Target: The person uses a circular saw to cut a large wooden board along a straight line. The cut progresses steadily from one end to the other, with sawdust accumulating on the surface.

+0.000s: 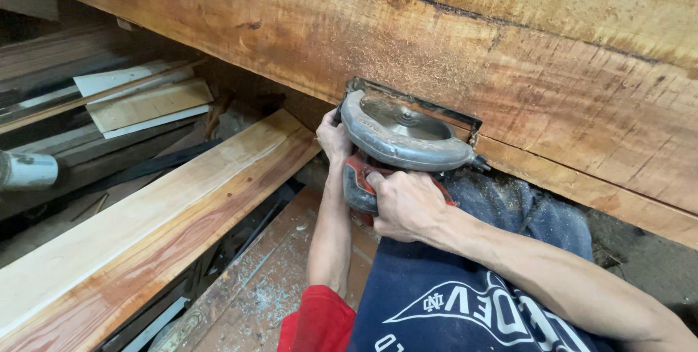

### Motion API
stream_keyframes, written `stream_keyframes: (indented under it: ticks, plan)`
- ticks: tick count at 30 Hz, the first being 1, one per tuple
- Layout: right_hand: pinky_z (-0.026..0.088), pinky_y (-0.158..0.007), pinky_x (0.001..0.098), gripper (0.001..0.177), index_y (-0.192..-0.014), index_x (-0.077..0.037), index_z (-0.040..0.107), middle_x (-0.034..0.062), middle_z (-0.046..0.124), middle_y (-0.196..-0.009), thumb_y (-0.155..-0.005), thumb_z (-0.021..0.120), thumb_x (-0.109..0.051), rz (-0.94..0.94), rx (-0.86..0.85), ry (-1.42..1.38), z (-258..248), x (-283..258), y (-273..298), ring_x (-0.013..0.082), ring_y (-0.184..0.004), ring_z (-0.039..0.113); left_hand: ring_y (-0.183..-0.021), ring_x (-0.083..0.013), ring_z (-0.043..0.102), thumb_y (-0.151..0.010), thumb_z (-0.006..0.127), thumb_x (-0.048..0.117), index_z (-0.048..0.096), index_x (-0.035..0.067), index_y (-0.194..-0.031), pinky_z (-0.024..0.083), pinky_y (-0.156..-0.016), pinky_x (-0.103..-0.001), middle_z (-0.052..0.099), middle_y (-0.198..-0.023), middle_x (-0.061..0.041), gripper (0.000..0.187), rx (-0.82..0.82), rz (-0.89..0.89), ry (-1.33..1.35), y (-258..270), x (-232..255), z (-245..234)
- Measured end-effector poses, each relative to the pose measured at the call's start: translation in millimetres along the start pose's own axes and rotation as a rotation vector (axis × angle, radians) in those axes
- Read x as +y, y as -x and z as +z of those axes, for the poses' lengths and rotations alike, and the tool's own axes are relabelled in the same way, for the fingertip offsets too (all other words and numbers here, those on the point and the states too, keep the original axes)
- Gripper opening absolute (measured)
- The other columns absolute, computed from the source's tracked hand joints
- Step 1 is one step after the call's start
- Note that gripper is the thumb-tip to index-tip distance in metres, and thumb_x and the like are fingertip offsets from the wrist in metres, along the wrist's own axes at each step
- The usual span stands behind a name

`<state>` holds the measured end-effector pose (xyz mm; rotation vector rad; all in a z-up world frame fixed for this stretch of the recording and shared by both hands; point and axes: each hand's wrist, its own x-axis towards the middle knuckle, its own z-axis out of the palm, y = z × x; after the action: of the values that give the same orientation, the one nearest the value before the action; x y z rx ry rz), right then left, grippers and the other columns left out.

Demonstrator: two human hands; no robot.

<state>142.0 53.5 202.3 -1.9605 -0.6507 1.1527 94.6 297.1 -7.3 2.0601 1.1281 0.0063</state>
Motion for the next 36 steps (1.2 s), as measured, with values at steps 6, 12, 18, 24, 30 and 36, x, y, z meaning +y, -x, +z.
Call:
stream_keyframes:
  ticks: [6, 12, 18, 24, 30, 36]
  plan:
    - [0.059, -0.068, 0.0518, 0.054, -0.113, 0.001, 0.066, 0.0271, 0.07, -0.074, -0.062, 0.072, -0.012, -0.002, -0.002, -0.001, 0, -3, -5, 0.0434, -0.071, 0.073, -0.086, -0.0167, 0.076, -0.08, 0.075, 0.01, 0.077, 0.001, -0.11, 0.058, -0.08, -0.031, 0.081, -0.097, -0.012, 0.031, 0.015, -0.065, 0.002, -5, 0, -1]
    - [0.058, -0.071, 0.0534, 0.052, -0.113, -0.002, 0.067, 0.0257, 0.071, -0.075, -0.062, 0.071, -0.011, 0.006, 0.002, -0.005, -1, -6, -6, 0.0438, -0.073, 0.073, -0.086, -0.0159, 0.075, -0.078, 0.078, 0.012, 0.078, 0.002, -0.109, 0.057, -0.08, -0.031, 0.08, -0.096, -0.013, 0.032, 0.04, -0.007, -0.079, -8, -6, -3]
    - [0.058, -0.073, 0.0545, 0.057, -0.116, -0.001, 0.066, 0.0276, 0.071, -0.076, -0.061, 0.074, -0.013, 0.002, 0.004, 0.007, 2, -5, -8, 0.0449, -0.074, 0.073, -0.084, -0.0165, 0.075, -0.08, 0.077, 0.016, 0.077, 0.002, -0.109, 0.059, -0.078, -0.032, 0.081, -0.096, -0.012, 0.032, 0.014, -0.049, 0.011, -11, -11, -3]
    - [0.058, -0.071, 0.0538, 0.058, -0.118, 0.002, 0.066, 0.0274, 0.071, -0.075, -0.062, 0.073, -0.012, -0.038, 0.038, -0.018, 1, -5, -7, 0.0445, -0.071, 0.073, -0.084, -0.0147, 0.075, -0.081, 0.078, 0.014, 0.078, 0.0, -0.109, 0.058, -0.078, -0.031, 0.08, -0.096, -0.013, 0.031, 0.032, 0.026, -0.064, -11, -12, -6]
    - [0.058, -0.071, 0.0539, 0.053, -0.113, 0.002, 0.068, 0.0287, 0.07, -0.073, -0.062, 0.075, -0.013, -0.037, 0.051, -0.023, 0, -6, -8, 0.0453, -0.07, 0.073, -0.085, -0.0174, 0.075, -0.08, 0.077, 0.015, 0.076, 0.002, -0.109, 0.059, -0.078, -0.032, 0.081, -0.097, -0.013, 0.032, 0.01, -0.056, 0.047, -12, -9, -4]
    - [0.059, -0.066, 0.0521, 0.056, -0.115, 0.003, 0.067, 0.0278, 0.07, -0.068, -0.061, 0.075, -0.011, -0.043, 0.038, -0.007, -2, -7, -9, 0.0435, -0.066, 0.073, -0.087, -0.0178, 0.076, -0.081, 0.077, 0.014, 0.077, 0.002, -0.109, 0.058, -0.08, -0.031, 0.08, -0.097, -0.014, 0.031, 0.021, -0.038, -0.063, -8, -1, -7]
